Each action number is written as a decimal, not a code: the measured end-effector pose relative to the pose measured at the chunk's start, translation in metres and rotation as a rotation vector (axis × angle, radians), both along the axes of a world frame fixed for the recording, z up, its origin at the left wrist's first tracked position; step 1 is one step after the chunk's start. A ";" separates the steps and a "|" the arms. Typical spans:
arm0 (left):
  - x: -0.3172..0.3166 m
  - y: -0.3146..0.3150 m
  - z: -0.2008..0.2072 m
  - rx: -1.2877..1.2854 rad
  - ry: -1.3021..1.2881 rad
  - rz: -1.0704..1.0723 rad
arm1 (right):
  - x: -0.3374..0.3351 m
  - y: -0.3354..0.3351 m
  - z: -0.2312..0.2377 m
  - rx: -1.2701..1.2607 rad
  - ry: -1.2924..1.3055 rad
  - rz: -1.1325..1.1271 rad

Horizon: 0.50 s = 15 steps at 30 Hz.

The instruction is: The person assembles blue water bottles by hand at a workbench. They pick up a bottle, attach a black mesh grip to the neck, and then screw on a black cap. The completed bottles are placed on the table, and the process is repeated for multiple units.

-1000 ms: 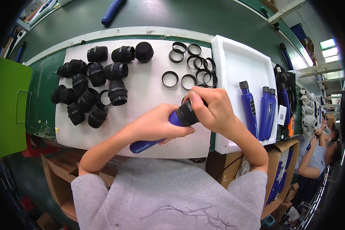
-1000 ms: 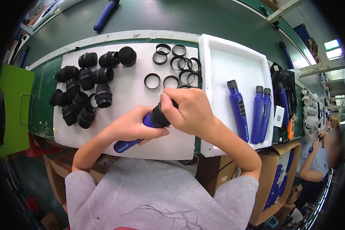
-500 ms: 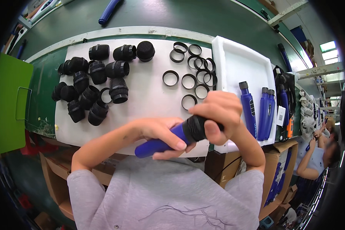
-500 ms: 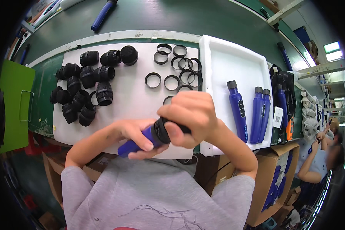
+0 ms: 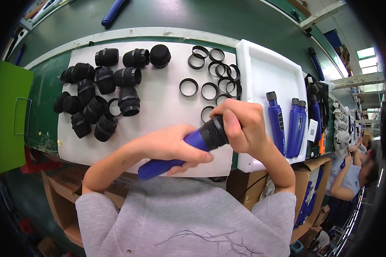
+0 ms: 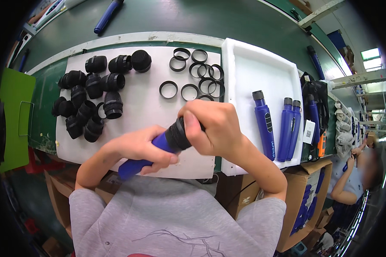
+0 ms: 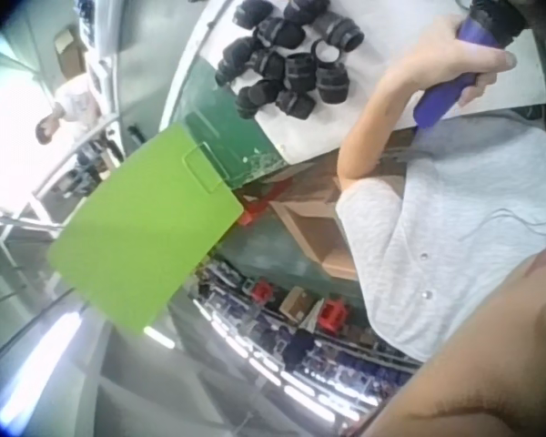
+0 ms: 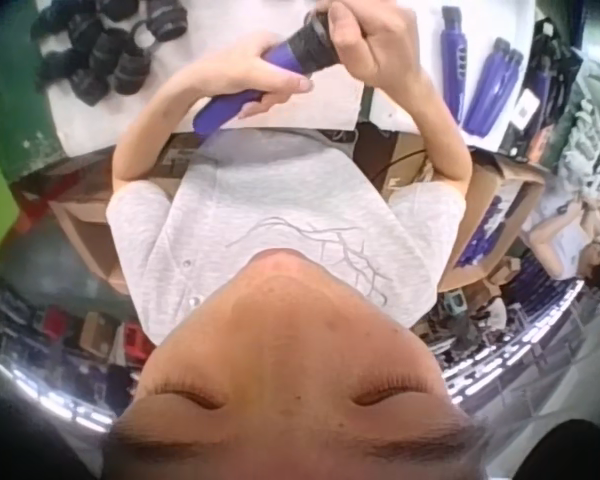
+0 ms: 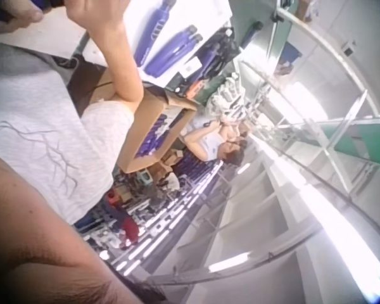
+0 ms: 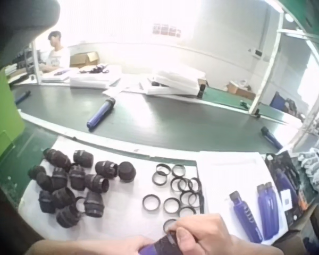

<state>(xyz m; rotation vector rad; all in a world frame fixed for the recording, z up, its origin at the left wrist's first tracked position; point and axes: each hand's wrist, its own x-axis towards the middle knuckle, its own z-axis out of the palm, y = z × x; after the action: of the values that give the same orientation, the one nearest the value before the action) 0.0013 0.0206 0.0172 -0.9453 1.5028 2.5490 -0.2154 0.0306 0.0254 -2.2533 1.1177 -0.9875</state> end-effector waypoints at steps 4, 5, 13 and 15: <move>-0.014 0.001 -0.020 -0.486 -0.209 0.208 | 0.002 -0.014 -0.012 0.232 0.153 -0.145; -0.015 0.003 -0.026 -0.591 -0.228 0.227 | 0.001 -0.019 -0.014 0.281 0.171 -0.154; -0.006 -0.005 -0.022 -0.270 0.152 0.049 | -0.006 -0.015 -0.003 0.192 0.027 0.012; -0.007 0.002 -0.027 0.171 0.395 0.033 | -0.004 -0.013 -0.001 -0.005 -0.101 0.112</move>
<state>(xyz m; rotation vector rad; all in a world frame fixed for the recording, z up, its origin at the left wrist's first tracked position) -0.0054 0.0222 -0.0096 -0.4684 1.3159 2.9587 -0.2191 0.0172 0.0240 -2.2170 0.9367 -1.0461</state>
